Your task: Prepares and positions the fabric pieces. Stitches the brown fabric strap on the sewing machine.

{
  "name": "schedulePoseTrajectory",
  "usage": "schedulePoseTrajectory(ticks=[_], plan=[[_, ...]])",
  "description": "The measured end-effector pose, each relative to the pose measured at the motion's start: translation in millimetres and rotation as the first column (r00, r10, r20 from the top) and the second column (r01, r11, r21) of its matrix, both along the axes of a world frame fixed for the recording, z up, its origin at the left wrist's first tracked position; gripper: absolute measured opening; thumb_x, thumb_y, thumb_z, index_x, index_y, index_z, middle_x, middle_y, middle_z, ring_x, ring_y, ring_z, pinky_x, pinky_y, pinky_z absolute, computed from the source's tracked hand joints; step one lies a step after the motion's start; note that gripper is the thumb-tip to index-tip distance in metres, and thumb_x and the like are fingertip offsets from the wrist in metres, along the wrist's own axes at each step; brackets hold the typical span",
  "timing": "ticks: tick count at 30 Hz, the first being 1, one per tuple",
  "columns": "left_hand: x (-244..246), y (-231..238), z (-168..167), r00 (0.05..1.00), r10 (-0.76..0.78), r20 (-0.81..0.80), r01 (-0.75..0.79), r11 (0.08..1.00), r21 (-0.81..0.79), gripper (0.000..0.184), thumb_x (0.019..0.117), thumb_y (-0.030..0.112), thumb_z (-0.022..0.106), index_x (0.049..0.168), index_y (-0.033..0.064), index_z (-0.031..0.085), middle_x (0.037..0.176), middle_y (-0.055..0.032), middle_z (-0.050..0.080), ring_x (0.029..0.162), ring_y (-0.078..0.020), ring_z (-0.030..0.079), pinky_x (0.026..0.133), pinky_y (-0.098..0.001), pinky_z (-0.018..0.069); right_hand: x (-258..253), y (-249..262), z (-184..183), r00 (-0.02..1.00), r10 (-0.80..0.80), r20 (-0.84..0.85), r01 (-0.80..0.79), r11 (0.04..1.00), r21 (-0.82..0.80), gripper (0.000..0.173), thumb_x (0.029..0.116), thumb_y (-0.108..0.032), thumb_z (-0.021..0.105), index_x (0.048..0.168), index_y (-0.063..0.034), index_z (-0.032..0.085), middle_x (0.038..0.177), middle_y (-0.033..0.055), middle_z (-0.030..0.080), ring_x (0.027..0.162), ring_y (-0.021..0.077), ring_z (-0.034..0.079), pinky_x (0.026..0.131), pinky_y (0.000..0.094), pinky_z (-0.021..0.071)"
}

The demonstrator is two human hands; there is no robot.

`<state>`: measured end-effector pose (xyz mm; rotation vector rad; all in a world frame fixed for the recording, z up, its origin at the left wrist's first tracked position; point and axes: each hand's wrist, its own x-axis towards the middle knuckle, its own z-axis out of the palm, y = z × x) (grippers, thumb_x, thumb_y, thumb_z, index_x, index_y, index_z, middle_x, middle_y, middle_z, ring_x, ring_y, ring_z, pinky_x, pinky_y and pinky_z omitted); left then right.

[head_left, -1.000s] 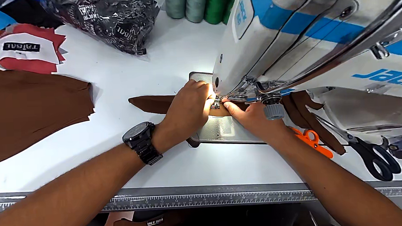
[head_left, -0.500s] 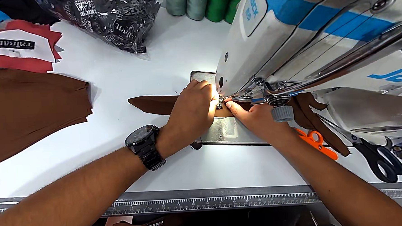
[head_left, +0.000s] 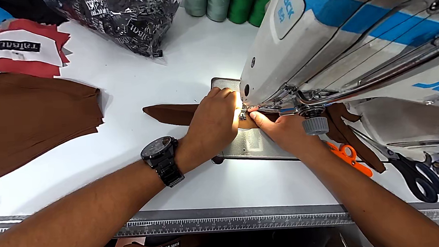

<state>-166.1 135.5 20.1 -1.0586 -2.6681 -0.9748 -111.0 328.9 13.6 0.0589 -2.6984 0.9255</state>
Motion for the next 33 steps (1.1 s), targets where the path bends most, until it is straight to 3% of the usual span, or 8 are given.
schedulePoseTrajectory(ticks=[18, 33], plan=[[1.8, -0.8, 1.0, 1.000, -0.015, -0.003, 0.015, 1.000, -0.018, 0.014, 0.0975, 0.009, 0.057, 0.088, 0.0035, 0.065, 0.101, -0.0111, 0.066, 0.102, -0.0268, 0.061, 0.086, -0.0406, 0.0496, 0.2, -0.1, -2.2, 1.000, -0.028, 0.000, 0.028, 0.998, 0.059, 0.025, 0.0912, -0.034, 0.072, 0.104, -0.0124, 0.074, 0.100, 0.0020, 0.073, 0.099, 0.0058, 0.068, 0.089, 0.0300, 0.0543], [1.3, 1.3, -1.5, 0.998, -0.014, -0.063, 0.012, 0.999, -0.029, 0.010, 0.0932, 0.010, 0.062, 0.090, 0.0012, 0.066, 0.099, -0.0133, 0.066, 0.101, -0.0291, 0.062, 0.087, -0.0405, 0.0505, -2.3, -1.1, -3.3, 1.000, -0.003, -0.024, 0.002, 1.000, -0.019, 0.024, 0.0870, -0.031, 0.077, 0.101, -0.0120, 0.074, 0.097, -0.0010, 0.073, 0.096, 0.0006, 0.068, 0.088, 0.0231, 0.0549]])
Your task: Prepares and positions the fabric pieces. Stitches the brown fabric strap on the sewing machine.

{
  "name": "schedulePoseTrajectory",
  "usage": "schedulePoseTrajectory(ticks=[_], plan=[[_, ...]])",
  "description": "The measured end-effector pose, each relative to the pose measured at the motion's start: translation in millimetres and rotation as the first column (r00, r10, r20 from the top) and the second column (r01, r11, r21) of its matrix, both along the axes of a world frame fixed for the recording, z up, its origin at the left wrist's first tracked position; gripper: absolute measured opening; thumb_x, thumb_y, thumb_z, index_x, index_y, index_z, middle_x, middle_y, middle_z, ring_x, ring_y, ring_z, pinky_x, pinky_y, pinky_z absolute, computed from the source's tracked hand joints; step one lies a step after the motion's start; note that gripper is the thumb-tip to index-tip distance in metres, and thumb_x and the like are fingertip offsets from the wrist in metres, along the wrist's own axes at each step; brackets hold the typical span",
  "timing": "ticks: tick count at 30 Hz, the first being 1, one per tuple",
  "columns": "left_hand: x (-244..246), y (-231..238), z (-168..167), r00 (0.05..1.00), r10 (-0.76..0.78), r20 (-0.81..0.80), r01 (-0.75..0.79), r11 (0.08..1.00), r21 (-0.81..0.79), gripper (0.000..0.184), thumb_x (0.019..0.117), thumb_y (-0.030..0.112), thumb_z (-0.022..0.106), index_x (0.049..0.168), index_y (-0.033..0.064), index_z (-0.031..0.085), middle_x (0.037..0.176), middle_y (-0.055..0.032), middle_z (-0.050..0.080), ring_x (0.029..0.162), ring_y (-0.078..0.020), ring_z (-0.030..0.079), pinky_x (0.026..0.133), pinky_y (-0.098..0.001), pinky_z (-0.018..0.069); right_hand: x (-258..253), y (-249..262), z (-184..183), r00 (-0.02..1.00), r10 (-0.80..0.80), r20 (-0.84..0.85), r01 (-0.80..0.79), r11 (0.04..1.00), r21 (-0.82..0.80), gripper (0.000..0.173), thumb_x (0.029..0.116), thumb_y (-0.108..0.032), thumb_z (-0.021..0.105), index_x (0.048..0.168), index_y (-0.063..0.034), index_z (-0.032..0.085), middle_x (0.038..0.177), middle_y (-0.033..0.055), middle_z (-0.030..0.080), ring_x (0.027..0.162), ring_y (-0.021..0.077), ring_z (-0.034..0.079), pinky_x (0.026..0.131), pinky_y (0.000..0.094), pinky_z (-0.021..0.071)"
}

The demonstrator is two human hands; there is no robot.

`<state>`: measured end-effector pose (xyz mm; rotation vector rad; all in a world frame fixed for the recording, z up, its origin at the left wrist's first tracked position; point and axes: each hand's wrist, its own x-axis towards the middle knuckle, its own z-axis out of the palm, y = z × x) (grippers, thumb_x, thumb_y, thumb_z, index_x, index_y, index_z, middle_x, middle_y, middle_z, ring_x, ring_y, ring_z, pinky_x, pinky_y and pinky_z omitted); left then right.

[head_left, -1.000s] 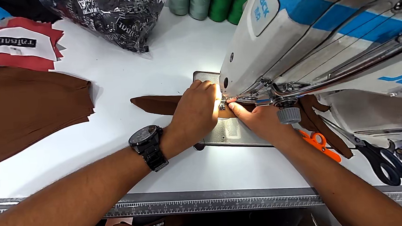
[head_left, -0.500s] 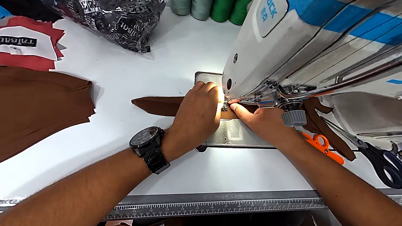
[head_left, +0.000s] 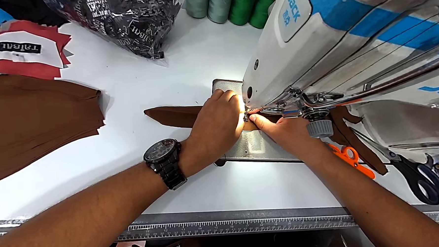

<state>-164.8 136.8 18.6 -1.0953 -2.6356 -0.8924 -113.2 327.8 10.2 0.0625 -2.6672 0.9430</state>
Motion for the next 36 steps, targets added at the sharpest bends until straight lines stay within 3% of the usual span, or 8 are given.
schedulePoseTrajectory(ticks=[17, 24, 28, 31, 36], plan=[[-2, 0, 1, 0.999, -0.017, -0.050, 0.015, 0.999, -0.033, 0.014, 0.0916, 0.013, 0.065, 0.084, 0.0018, 0.064, 0.091, -0.0134, 0.064, 0.095, -0.0296, 0.062, 0.084, -0.0391, 0.0500, -1, 4, -4, 0.999, 0.012, 0.038, -0.012, 1.000, -0.012, 0.022, 0.0892, -0.031, 0.075, 0.103, -0.0141, 0.075, 0.101, -0.0015, 0.074, 0.100, 0.0019, 0.067, 0.091, 0.0260, 0.0549], [-4, -3, 1, 0.999, -0.019, 0.033, 0.019, 1.000, -0.005, 0.017, 0.0974, 0.017, 0.058, 0.086, 0.0058, 0.066, 0.095, -0.0091, 0.066, 0.098, -0.0249, 0.061, 0.086, -0.0387, 0.0485, -4, 5, -4, 0.998, 0.027, 0.065, -0.024, 0.999, -0.044, 0.027, 0.0908, -0.031, 0.076, 0.112, -0.0134, 0.073, 0.110, 0.0010, 0.073, 0.110, 0.0067, 0.066, 0.099, 0.0317, 0.0534], [0, -1, 6, 0.999, 0.016, 0.044, -0.015, 0.999, -0.036, 0.021, 0.0990, 0.018, 0.057, 0.084, 0.0053, 0.065, 0.092, -0.0086, 0.065, 0.094, -0.0224, 0.060, 0.081, -0.0373, 0.0469, -6, 4, -3, 0.999, 0.042, 0.012, -0.043, 0.997, 0.061, 0.028, 0.0925, -0.033, 0.072, 0.109, -0.0107, 0.074, 0.109, 0.0054, 0.073, 0.111, 0.0145, 0.066, 0.100, 0.0402, 0.0490], [1, 0, 7, 0.998, 0.037, 0.044, -0.035, 0.999, -0.038, 0.022, 0.0993, 0.018, 0.056, 0.082, 0.0070, 0.063, 0.090, -0.0064, 0.062, 0.092, -0.0197, 0.059, 0.079, -0.0352, 0.0459, -7, 3, -5, 0.998, 0.064, 0.013, -0.065, 0.996, 0.069, 0.025, 0.0935, -0.031, 0.070, 0.109, -0.0124, 0.075, 0.111, 0.0039, 0.074, 0.114, 0.0157, 0.065, 0.105, 0.0467, 0.0444], [4, 1, 9, 0.996, 0.061, 0.069, -0.058, 0.997, -0.046, 0.024, 0.0990, 0.018, 0.056, 0.078, 0.0085, 0.061, 0.083, -0.0035, 0.058, 0.089, -0.0181, 0.057, 0.076, -0.0339, 0.0440, -6, 0, -1, 0.998, 0.058, -0.014, -0.057, 0.995, 0.078, 0.024, 0.0920, -0.026, 0.072, 0.109, -0.0101, 0.074, 0.111, 0.0060, 0.073, 0.114, 0.0178, 0.064, 0.105, 0.0488, 0.0416]])
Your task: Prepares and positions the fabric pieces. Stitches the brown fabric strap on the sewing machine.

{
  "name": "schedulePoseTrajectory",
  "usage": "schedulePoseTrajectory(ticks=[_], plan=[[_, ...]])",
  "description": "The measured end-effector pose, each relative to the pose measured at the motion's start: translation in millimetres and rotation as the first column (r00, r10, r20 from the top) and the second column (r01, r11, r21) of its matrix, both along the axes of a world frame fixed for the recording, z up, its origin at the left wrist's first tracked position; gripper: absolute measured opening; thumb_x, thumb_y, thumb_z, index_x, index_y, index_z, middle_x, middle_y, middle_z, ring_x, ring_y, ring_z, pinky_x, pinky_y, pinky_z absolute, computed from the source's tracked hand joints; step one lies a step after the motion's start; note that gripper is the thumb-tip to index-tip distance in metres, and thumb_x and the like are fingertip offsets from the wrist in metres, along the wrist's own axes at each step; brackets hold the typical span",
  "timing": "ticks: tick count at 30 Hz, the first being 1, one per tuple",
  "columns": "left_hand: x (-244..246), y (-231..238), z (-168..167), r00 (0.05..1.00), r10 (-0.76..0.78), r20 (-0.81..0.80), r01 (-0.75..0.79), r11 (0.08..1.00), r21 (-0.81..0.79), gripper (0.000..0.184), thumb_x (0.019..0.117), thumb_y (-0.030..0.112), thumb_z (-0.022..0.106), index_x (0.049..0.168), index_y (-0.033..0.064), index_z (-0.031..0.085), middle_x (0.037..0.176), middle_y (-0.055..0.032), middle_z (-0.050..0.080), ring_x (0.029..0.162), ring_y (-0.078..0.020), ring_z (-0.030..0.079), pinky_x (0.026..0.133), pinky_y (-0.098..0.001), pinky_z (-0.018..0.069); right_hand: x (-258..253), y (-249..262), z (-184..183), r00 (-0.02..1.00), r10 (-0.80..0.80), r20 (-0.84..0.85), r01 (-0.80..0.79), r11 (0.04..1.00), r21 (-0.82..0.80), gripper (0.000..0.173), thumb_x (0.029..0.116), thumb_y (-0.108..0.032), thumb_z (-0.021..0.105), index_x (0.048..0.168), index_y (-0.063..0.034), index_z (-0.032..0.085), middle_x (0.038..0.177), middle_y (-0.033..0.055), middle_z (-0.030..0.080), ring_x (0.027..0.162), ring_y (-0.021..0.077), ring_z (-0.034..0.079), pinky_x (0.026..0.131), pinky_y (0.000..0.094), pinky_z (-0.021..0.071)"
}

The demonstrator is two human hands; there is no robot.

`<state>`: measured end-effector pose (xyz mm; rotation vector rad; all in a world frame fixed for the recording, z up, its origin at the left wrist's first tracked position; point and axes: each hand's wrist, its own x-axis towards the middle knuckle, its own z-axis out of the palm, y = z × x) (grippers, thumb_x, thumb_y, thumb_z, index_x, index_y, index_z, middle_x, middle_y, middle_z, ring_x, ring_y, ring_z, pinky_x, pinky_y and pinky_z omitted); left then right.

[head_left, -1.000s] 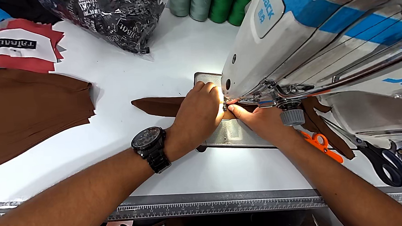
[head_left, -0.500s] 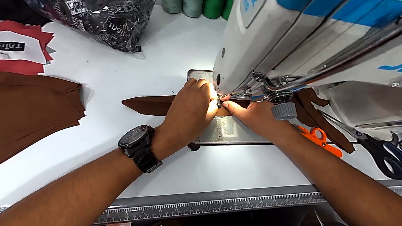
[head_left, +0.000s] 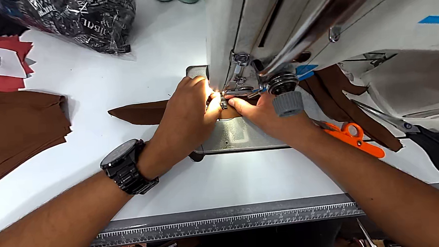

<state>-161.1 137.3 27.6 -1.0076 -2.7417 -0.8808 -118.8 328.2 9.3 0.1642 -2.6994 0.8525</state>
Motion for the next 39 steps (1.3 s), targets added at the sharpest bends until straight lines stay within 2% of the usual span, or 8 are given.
schedulePoseTrajectory(ticks=[16, 22, 24, 27, 28, 31, 34, 39], plan=[[4, -7, 6, 0.997, -0.059, 0.039, 0.057, 0.997, 0.045, 0.009, 0.0941, 0.016, 0.067, 0.091, 0.0074, 0.067, 0.092, -0.0044, 0.064, 0.093, -0.0174, 0.059, 0.080, -0.0346, 0.0448, -11, -1, -11, 1.000, 0.018, 0.021, -0.018, 1.000, -0.004, 0.025, 0.0939, -0.033, 0.071, 0.107, -0.0115, 0.076, 0.110, 0.0050, 0.074, 0.114, 0.0174, 0.064, 0.109, 0.0489, 0.0398], [9, -43, 37, 0.995, -0.047, -0.091, 0.052, 0.997, 0.058, 0.019, 0.0923, 0.006, 0.059, 0.109, -0.0005, 0.065, 0.113, -0.0171, 0.064, 0.103, -0.0298, 0.062, 0.084, -0.0465, 0.0530, 48, 18, 40, 0.986, 0.164, 0.027, -0.166, 0.969, 0.181, 0.020, 0.1015, -0.021, 0.056, 0.105, -0.0094, 0.072, 0.102, 0.0087, 0.070, 0.107, 0.0307, 0.063, 0.090, 0.0560, 0.0473], [33, -61, 43, 0.975, -0.106, -0.194, 0.119, 0.991, 0.058, 0.033, 0.0919, 0.021, 0.056, 0.118, 0.0027, 0.066, 0.113, -0.0141, 0.065, 0.103, -0.0268, 0.062, 0.083, -0.0457, 0.0526, 87, 31, 55, 0.850, 0.494, 0.184, -0.500, 0.866, -0.015, 0.021, 0.1054, -0.025, 0.049, 0.107, -0.0167, 0.068, 0.103, -0.0046, 0.068, 0.103, 0.0119, 0.064, 0.090, 0.0371, 0.0540], [90, -53, 6, 0.886, -0.428, -0.179, 0.435, 0.900, 0.004, 0.037, 0.1043, 0.043, 0.053, 0.119, 0.0144, 0.071, 0.101, -0.0042, 0.070, 0.096, -0.0198, 0.066, 0.080, -0.0380, 0.0555, 117, 38, 61, 0.423, 0.895, 0.145, -0.675, 0.417, -0.609, 0.034, 0.1115, -0.030, 0.040, 0.107, -0.0063, 0.064, 0.104, 0.0044, 0.070, 0.103, 0.0129, 0.066, 0.094, 0.0329, 0.0537], [101, -48, -5, 0.849, -0.497, -0.180, 0.506, 0.862, 0.008, 0.033, 0.1076, 0.038, 0.049, 0.106, 0.0127, 0.071, 0.094, -0.0047, 0.069, 0.091, -0.0205, 0.066, 0.075, -0.0361, 0.0550, 123, 44, 62, 0.450, 0.883, 0.134, -0.656, 0.428, -0.621, 0.034, 0.1114, -0.032, 0.041, 0.107, -0.0076, 0.064, 0.104, 0.0040, 0.070, 0.103, 0.0128, 0.067, 0.093, 0.0325, 0.0547], [111, -46, -13, 0.819, -0.541, -0.189, 0.559, 0.827, 0.055, 0.034, 0.1094, 0.028, 0.044, 0.092, 0.0095, 0.067, 0.085, -0.0056, 0.066, 0.082, -0.0201, 0.063, 0.068, -0.0315, 0.0512, 134, 71, 53, 0.942, 0.328, 0.076, -0.326, 0.945, -0.035, 0.026, 0.1074, -0.035, 0.049, 0.113, -0.0193, 0.069, 0.108, -0.0068, 0.069, 0.102, 0.0067, 0.066, 0.086, 0.0294, 0.0583], [113, -49, -9, 0.842, -0.501, -0.199, 0.521, 0.851, 0.063, 0.034, 0.1083, 0.029, 0.045, 0.089, 0.0111, 0.066, 0.083, -0.0034, 0.065, 0.079, -0.0175, 0.062, 0.066, -0.0300, 0.0481, 128, 79, 26, 0.985, -0.157, -0.074, 0.173, 0.906, 0.387, 0.039, 0.1020, -0.033, 0.058, 0.129, -0.0069, 0.068, 0.124, 0.0198, 0.063, 0.115, 0.0456, 0.057, 0.086, 0.0652, 0.0456], [123, -40, -12, 0.865, -0.436, -0.250, 0.455, 0.890, 0.025, 0.034, 0.1076, 0.029, 0.046, 0.089, 0.0118, 0.068, 0.083, -0.0029, 0.066, 0.078, -0.0181, 0.063, 0.064, -0.0310, 0.0480, 137, 63, 7, 0.959, -0.274, -0.072, 0.277, 0.859, 0.429, 0.034, 0.1060, -0.032, 0.049, 0.125, -0.0129, 0.070, 0.127, 0.0157, 0.063, 0.118, 0.0450, 0.057, 0.087, 0.0648, 0.0452]])
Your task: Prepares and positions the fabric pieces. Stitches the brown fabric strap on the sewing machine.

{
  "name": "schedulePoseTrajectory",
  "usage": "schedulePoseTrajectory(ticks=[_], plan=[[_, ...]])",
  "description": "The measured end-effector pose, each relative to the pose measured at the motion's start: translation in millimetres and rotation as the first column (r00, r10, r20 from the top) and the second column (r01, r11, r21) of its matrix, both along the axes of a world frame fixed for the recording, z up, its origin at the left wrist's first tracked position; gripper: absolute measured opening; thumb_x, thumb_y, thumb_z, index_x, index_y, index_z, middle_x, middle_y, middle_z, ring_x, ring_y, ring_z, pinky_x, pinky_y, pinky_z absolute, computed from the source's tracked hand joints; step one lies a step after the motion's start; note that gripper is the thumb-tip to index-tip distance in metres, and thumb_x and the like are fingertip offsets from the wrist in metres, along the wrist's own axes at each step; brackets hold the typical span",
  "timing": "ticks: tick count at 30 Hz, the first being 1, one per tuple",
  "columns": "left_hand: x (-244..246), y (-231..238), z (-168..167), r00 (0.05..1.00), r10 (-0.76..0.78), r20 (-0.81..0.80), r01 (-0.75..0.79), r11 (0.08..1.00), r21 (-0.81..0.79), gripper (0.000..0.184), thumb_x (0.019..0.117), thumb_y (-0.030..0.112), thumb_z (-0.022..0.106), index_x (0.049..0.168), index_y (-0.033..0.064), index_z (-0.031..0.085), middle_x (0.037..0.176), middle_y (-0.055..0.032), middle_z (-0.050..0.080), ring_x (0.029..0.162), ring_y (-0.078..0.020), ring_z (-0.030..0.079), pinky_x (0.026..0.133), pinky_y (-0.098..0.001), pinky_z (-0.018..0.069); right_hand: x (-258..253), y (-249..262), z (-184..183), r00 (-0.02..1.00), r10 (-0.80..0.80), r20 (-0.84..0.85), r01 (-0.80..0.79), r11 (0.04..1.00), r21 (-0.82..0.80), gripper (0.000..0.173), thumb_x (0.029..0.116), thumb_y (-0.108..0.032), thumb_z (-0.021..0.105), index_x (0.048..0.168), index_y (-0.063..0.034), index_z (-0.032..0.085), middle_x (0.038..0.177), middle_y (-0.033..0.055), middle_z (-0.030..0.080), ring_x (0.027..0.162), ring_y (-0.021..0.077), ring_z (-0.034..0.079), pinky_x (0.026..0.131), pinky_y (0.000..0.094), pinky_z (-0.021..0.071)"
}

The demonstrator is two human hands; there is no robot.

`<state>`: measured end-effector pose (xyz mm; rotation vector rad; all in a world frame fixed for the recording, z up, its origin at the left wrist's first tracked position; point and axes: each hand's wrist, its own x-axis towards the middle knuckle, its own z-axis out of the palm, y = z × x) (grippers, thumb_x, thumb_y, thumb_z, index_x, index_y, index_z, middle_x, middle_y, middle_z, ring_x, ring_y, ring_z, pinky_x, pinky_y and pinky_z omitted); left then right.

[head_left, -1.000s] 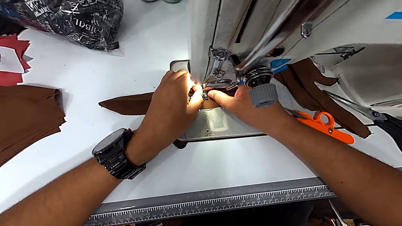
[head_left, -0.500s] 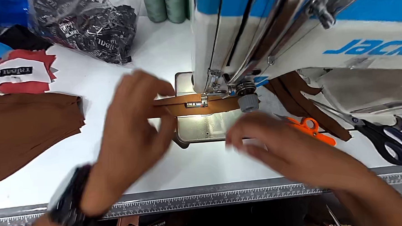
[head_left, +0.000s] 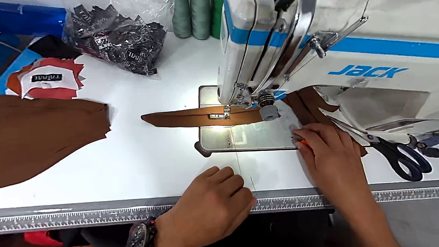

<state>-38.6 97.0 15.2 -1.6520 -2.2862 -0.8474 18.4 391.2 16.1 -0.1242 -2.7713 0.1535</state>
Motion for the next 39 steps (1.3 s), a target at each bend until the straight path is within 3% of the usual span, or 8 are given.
schedulePoseTrajectory(ticks=[6, 9, 11, 14, 18, 25, 35, 39], plan=[[-12, -4, 15, 0.990, -0.047, 0.131, 0.039, 0.997, 0.061, 0.032, 0.1067, 0.031, 0.051, 0.096, 0.0146, 0.076, 0.078, 0.0031, 0.065, 0.077, -0.0110, 0.062, 0.066, -0.0268, 0.0500, 0, -11, 5, 0.995, 0.098, -0.014, -0.098, 0.995, -0.010, 0.036, 0.1033, -0.031, 0.054, 0.131, -0.0127, 0.068, 0.129, 0.0188, 0.063, 0.121, 0.0492, 0.055, 0.095, 0.0718, 0.0405], [-14, 3, 26, 0.962, -0.202, 0.186, 0.161, 0.964, 0.212, 0.027, 0.1049, 0.023, 0.057, 0.096, 0.0088, 0.078, 0.086, 0.0007, 0.070, 0.083, -0.0094, 0.064, 0.073, -0.0249, 0.0516, -8, -53, 13, 0.910, 0.407, -0.080, -0.415, 0.891, -0.182, 0.042, 0.0982, -0.028, 0.062, 0.137, -0.0123, 0.064, 0.110, 0.0096, 0.068, 0.102, 0.0297, 0.064, 0.083, 0.0517, 0.0527], [-22, 1, 34, 0.927, -0.294, 0.233, 0.243, 0.944, 0.225, 0.023, 0.1022, 0.021, 0.060, 0.098, 0.0076, 0.078, 0.091, -0.0004, 0.074, 0.087, -0.0088, 0.067, 0.078, -0.0275, 0.0545, -14, -77, 9, 0.847, 0.520, -0.105, -0.522, 0.783, -0.338, 0.022, 0.0981, -0.024, 0.058, 0.114, -0.0170, 0.072, 0.099, -0.0039, 0.069, 0.092, 0.0102, 0.067, 0.079, 0.0329, 0.0589], [-67, -17, 48, 0.942, -0.063, 0.330, 0.004, 0.984, 0.176, 0.014, 0.0939, 0.007, 0.064, 0.098, 0.0025, 0.076, 0.085, -0.0048, 0.073, 0.074, -0.0083, 0.067, 0.069, -0.0260, 0.0564, -22, -71, -3, 0.868, 0.468, -0.166, -0.495, 0.799, -0.341, 0.027, 0.1050, -0.025, 0.051, 0.104, -0.0120, 0.075, 0.094, -0.0011, 0.071, 0.087, 0.0100, 0.067, 0.076, 0.0316, 0.0572], [-135, 0, 39, 0.833, 0.275, 0.480, -0.337, 0.940, 0.047, 0.017, 0.0948, 0.009, 0.068, 0.109, 0.0030, 0.075, 0.103, -0.0110, 0.073, 0.087, -0.0199, 0.070, 0.079, -0.0406, 0.0584, -20, -65, -8, 0.900, 0.388, -0.199, -0.435, 0.836, -0.335, 0.029, 0.1054, -0.026, 0.051, 0.107, -0.0115, 0.076, 0.092, -0.0012, 0.069, 0.084, 0.0089, 0.064, 0.075, 0.0299, 0.0553], [-142, 36, 8, 0.826, 0.215, 0.521, -0.377, 0.898, 0.226, 0.015, 0.0814, 0.011, 0.084, 0.081, 0.0034, 0.071, 0.103, -0.0086, 0.073, 0.084, -0.0106, 0.065, 0.073, -0.0281, 0.0519, -19, -66, -10, 0.898, 0.387, -0.209, -0.437, 0.840, -0.321, 0.027, 0.1050, -0.027, 0.053, 0.106, -0.0139, 0.077, 0.095, -0.0031, 0.070, 0.088, 0.0089, 0.065, 0.078, 0.0319, 0.0552], [-146, 34, 9, 0.868, 0.220, 0.445, -0.350, 0.907, 0.234, 0.012, 0.0864, 0.010, 0.077, 0.084, 0.0017, 0.069, 0.096, -0.0079, 0.067, 0.085, -0.0122, 0.060, 0.074, -0.0276, 0.0477, -20, -67, -10, 0.895, 0.392, -0.214, -0.445, 0.830, -0.336, 0.027, 0.1051, -0.028, 0.053, 0.105, -0.0153, 0.077, 0.093, -0.0053, 0.069, 0.087, 0.0067, 0.064, 0.078, 0.0292, 0.0544], [-138, 37, 17, 0.842, 0.345, 0.414, -0.397, 0.917, 0.044, 0.012, 0.0971, 0.008, 0.062, 0.102, -0.0016, 0.067, 0.105, -0.0154, 0.064, 0.104, -0.0284, 0.060, 0.092, -0.0423, 0.0499, -21, -67, -10, 0.895, 0.391, -0.217, -0.444, 0.829, -0.339, 0.026, 0.1050, -0.027, 0.053, 0.106, -0.0151, 0.076, 0.092, -0.0058, 0.069, 0.086, 0.0061, 0.064, 0.078, 0.0287, 0.0546]])
